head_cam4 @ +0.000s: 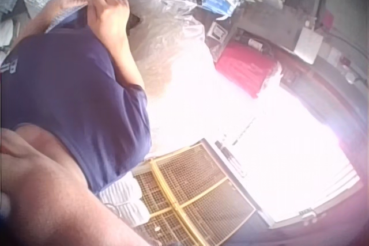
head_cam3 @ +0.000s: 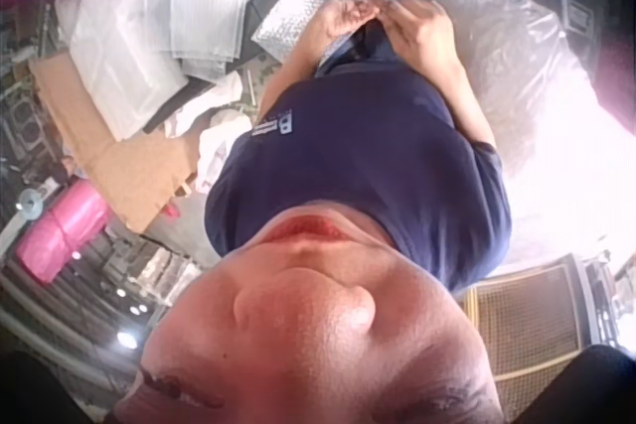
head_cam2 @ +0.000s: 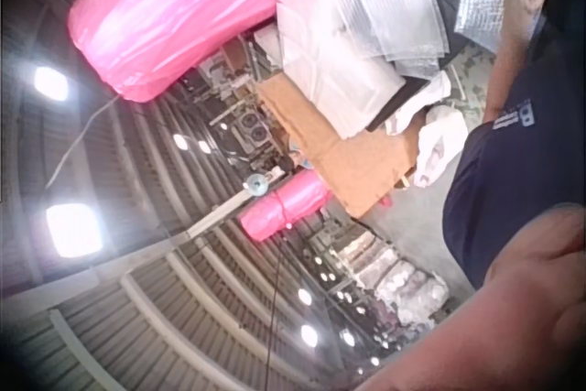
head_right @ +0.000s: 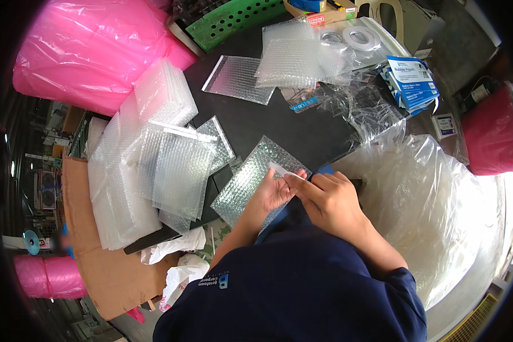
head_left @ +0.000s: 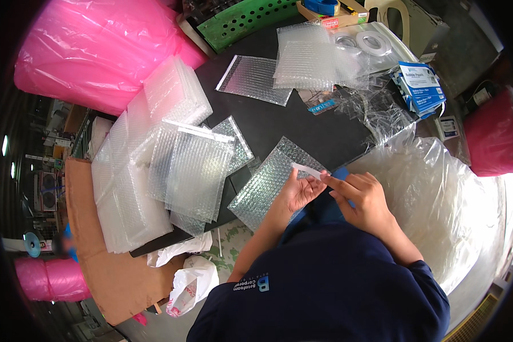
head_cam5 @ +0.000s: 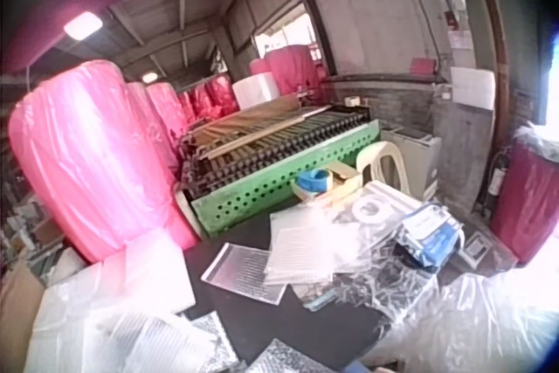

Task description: The person sits at a table and seals multiple bubble wrap pouches using clear adhesive tape. They pick up each pouch, apply tape to the opening, and stack the sealed pouches on the table.

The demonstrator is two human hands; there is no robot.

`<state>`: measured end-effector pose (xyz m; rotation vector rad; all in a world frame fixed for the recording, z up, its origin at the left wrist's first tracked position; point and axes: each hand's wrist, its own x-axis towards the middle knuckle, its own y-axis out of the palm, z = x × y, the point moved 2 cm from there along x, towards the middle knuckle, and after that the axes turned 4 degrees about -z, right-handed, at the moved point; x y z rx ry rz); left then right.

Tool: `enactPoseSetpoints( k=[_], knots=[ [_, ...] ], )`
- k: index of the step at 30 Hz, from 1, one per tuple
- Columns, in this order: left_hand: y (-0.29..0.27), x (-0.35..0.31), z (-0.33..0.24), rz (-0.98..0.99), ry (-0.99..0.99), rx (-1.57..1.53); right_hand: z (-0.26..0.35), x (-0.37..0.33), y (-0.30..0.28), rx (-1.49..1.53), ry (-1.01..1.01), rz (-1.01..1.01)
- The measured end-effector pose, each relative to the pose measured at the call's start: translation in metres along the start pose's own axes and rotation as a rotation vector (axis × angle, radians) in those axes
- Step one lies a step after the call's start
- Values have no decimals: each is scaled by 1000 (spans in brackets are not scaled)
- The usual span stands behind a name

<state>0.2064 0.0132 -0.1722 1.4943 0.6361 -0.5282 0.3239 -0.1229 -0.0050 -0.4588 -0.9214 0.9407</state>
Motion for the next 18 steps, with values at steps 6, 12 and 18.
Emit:
enactPoseSetpoints(
  k=[6,12,18],
  knots=[
    [-50,13,-58,203,203,-355,6,-1,-14,-15,-2,53],
    [-22,-33,-80,-48,515,31,-10,-17,-11,-27,36,127],
    [-16,-24,-87,-312,889,775,-29,-40,8,-94,110,246]
  ],
)
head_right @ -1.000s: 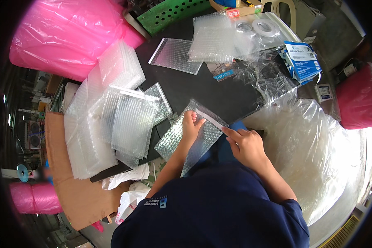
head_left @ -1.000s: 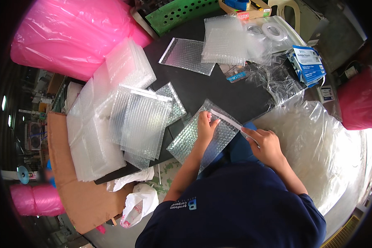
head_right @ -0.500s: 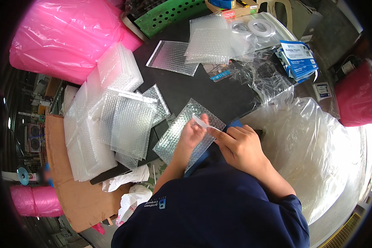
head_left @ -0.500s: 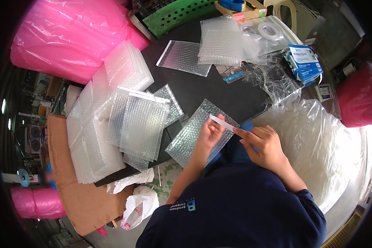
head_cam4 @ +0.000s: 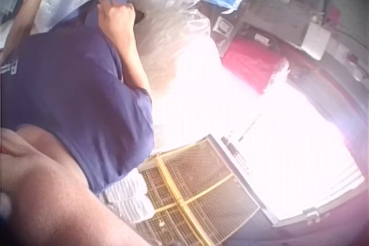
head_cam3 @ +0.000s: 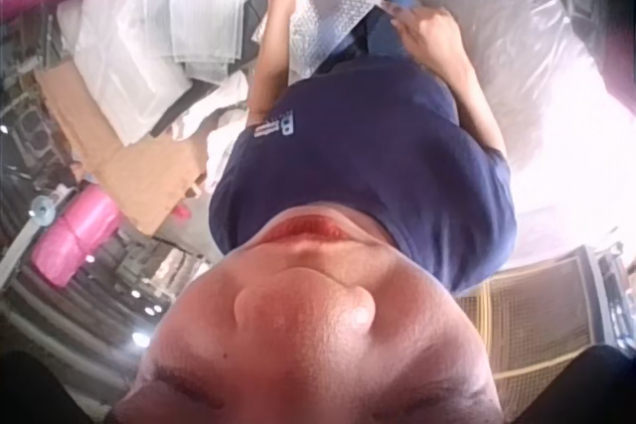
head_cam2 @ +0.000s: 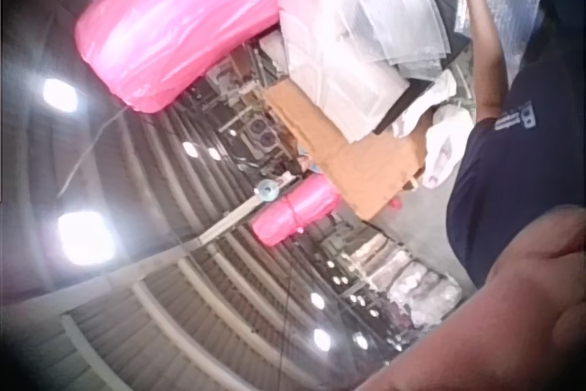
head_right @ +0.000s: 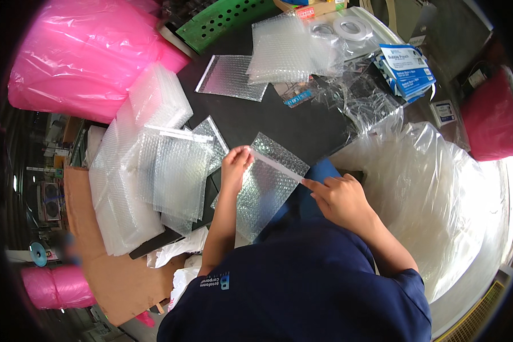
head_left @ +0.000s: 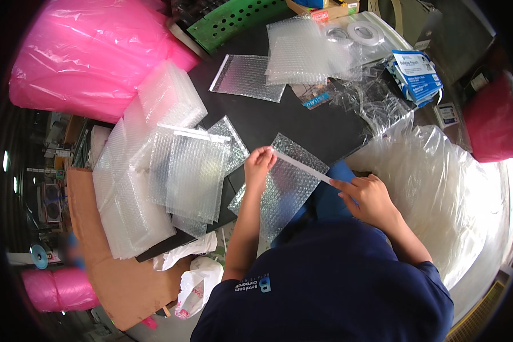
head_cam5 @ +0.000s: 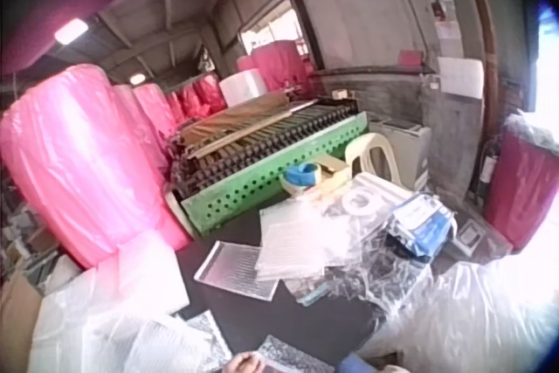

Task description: The person sits at a table and seals multiple bubble wrap pouches using clear adhesive tape. They pick up each pouch, apply tape to the opening, and stack the sealed pouches on the table.

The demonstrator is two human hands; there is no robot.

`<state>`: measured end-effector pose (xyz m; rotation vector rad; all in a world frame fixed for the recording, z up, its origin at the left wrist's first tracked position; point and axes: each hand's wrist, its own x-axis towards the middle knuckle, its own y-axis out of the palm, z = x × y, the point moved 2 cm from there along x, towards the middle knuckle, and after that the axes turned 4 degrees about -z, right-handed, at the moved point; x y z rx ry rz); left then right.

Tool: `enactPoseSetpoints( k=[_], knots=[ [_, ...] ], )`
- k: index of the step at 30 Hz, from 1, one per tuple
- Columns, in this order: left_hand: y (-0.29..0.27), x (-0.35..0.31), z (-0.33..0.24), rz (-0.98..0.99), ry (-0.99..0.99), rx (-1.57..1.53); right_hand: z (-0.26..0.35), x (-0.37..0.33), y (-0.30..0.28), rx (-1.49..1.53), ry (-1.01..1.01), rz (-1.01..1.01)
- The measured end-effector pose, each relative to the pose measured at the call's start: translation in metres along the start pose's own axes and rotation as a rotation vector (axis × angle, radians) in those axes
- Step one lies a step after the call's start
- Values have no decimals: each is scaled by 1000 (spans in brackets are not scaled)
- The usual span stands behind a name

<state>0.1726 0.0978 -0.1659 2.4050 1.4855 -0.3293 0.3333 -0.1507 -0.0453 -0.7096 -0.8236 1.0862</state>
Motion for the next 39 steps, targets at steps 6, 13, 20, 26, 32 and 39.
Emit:
enactPoseSetpoints(
  k=[6,13,20,26,32,39],
  knots=[
    [20,50,19,-134,374,372,-22,-10,50,-157,170,164],
    [28,53,26,-200,636,626,-36,-4,74,-171,309,284],
    [30,56,35,-252,696,669,-42,2,80,-219,292,252],
    [29,58,38,-246,729,670,-48,3,89,-203,311,284],
    [32,58,37,-251,738,726,-49,8,91,-179,369,321],
    [33,58,36,-252,724,750,-51,10,95,-221,355,363]
  ],
)
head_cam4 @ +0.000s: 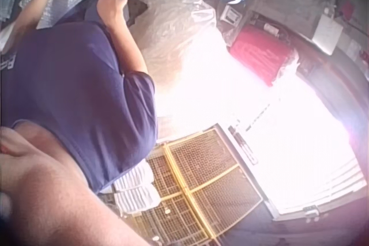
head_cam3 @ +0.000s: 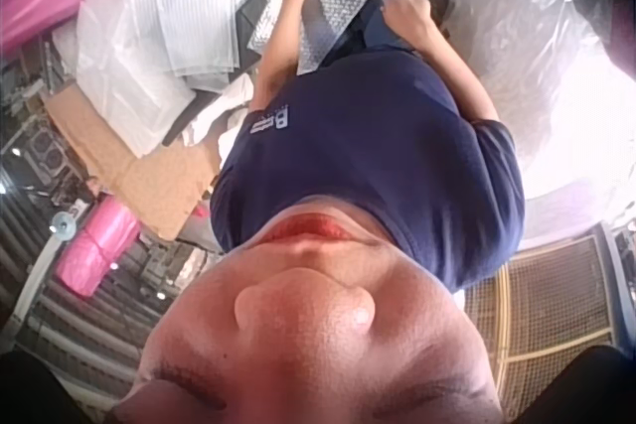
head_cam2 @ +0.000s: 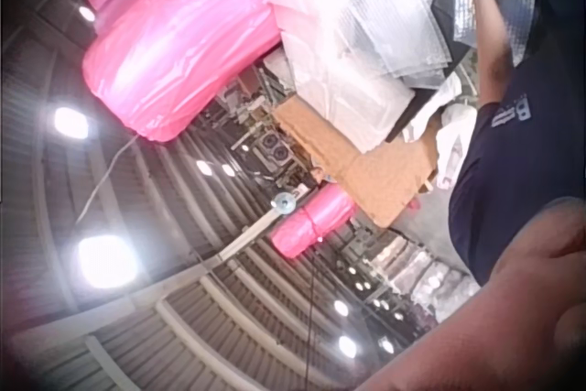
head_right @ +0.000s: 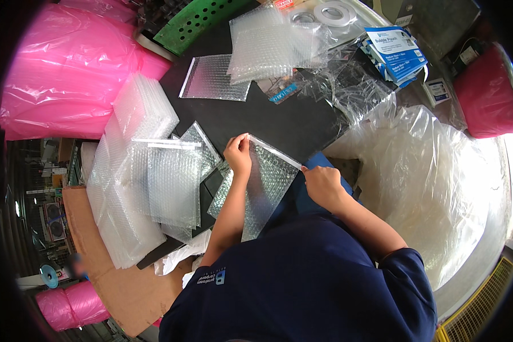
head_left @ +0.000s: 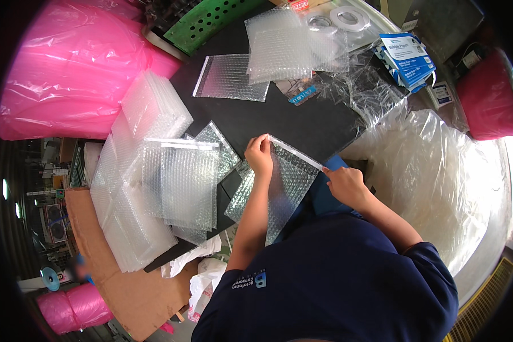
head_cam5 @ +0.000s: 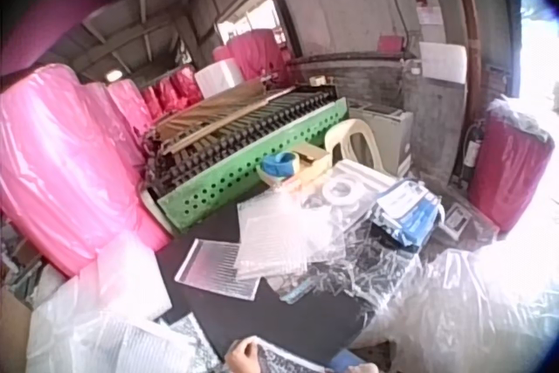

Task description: The person sits at a table and seals multiple bubble wrap pouches using clear adhesive tape. They pick up each pouch, apply tape to the opening, and stack the sealed pouches on the table.

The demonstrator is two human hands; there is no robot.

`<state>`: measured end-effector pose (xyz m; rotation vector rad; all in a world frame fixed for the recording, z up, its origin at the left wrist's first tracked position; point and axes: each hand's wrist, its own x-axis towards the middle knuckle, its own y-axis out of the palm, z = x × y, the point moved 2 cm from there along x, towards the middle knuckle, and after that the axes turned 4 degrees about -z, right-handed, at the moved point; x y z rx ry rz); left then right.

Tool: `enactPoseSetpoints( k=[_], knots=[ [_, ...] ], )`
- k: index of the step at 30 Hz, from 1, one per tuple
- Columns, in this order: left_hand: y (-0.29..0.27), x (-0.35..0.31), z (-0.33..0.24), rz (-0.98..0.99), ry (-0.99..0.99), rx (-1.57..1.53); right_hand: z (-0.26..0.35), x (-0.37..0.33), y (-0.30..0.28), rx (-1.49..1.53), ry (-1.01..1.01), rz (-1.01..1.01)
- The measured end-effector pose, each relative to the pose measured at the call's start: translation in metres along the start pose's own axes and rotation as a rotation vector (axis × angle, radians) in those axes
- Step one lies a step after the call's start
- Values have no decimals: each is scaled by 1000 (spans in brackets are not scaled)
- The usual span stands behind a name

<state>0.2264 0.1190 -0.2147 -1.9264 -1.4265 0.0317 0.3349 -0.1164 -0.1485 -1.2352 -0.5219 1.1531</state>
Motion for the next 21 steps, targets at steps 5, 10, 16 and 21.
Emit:
enactPoseSetpoints(
  k=[5,10,16,21],
  knots=[
    [1,0,1,27,-20,24,0,1,1,24,-7,-17],
    [-1,3,-25,-110,77,70,-2,7,9,-19,10,-6],
    [17,-55,-74,554,157,-127,-10,18,-8,49,-13,5],
    [23,-36,-44,143,224,15,-35,80,-54,99,-85,-70]
  ],
)
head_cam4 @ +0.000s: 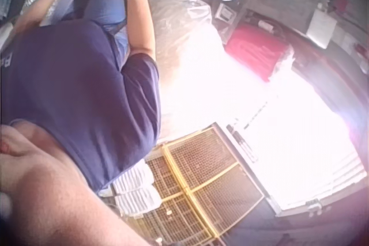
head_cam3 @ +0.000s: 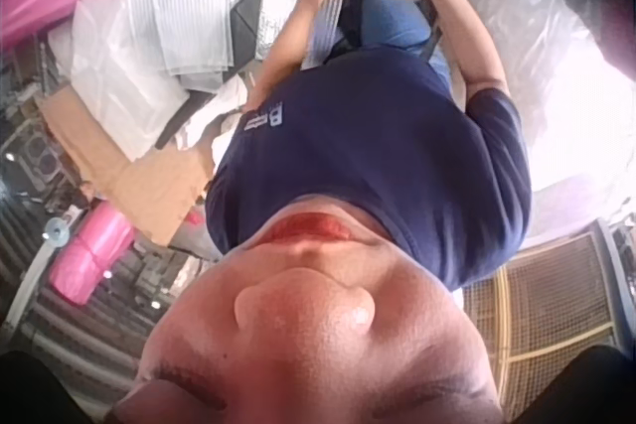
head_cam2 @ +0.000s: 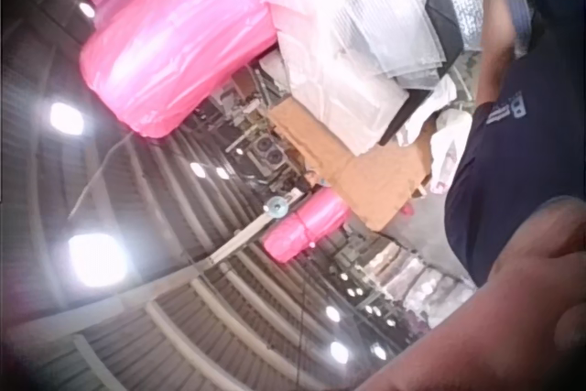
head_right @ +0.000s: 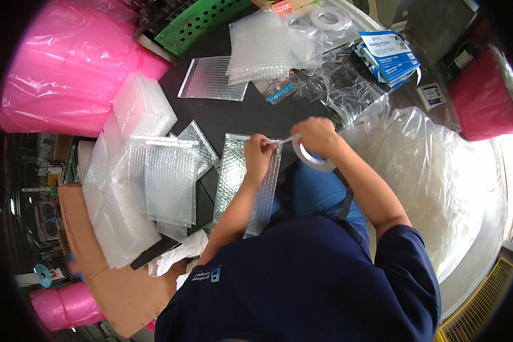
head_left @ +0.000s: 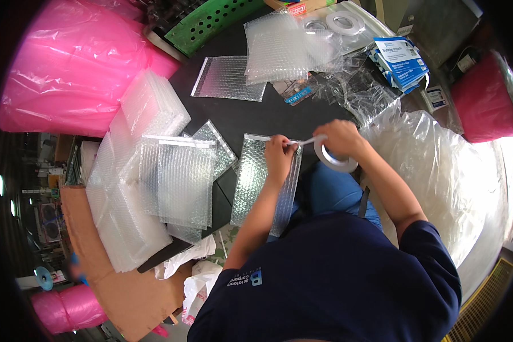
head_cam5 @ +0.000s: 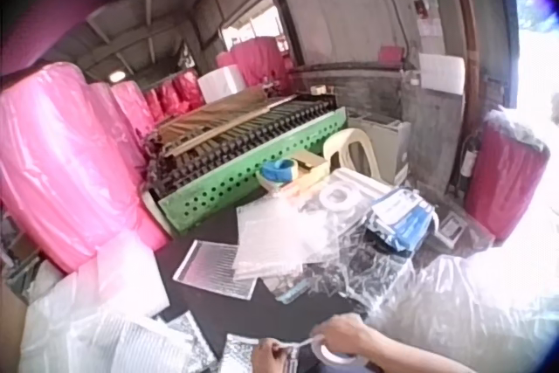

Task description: The person sits at a table and seals multiple bubble wrap pouches using clear adhesive tape. They pick up each pouch, apply tape to the opening, and stack the sealed pouches on the table.

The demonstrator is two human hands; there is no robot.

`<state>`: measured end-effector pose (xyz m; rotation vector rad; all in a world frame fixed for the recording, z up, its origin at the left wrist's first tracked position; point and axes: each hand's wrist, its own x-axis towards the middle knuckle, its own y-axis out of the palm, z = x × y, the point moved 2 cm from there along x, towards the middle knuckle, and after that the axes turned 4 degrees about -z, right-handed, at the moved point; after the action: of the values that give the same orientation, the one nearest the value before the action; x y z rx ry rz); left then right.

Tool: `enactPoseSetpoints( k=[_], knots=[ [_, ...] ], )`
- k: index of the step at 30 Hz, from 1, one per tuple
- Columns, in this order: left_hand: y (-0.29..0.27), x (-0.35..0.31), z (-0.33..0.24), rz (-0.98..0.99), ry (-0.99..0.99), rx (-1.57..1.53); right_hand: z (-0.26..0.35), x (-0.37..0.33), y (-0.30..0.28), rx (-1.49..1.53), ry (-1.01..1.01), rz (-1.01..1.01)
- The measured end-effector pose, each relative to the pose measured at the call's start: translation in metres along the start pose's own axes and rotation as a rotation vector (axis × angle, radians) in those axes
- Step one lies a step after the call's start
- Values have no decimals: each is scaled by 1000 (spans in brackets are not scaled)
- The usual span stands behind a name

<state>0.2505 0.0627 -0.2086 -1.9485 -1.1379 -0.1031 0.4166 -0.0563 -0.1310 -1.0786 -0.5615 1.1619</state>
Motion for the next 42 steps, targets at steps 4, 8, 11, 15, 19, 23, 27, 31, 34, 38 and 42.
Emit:
enactPoseSetpoints(
  k=[4,8,11,15,19,23,27,31,34,38,42],
  knots=[
    [16,16,9,206,-70,-150,-13,46,7,-494,-84,-400],
    [17,17,16,139,-116,-280,10,46,38,-200,-418,-195],
    [14,23,9,192,-186,-201,7,42,70,-254,-428,-307],
    [15,25,11,238,-244,-160,6,42,82,-203,-413,-427],
    [20,23,16,216,-177,-68,7,45,86,-132,-483,-437],
    [22,23,21,235,-206,-108,2,55,86,304,-285,-402],
    [16,20,11,240,-175,-114,-17,73,97,863,-90,-355],
    [-26,-20,-27,143,-38,97,-26,71,88,1122,-180,-261],
    [-74,-66,-64,587,-354,363,-16,69,83,1154,-207,-241],
    [-95,-98,-42,586,-276,303,10,63,58,442,-303,-567],
    [-187,-42,-89,108,-84,91,4,102,-18,-232,-51,-916]
  ],
)
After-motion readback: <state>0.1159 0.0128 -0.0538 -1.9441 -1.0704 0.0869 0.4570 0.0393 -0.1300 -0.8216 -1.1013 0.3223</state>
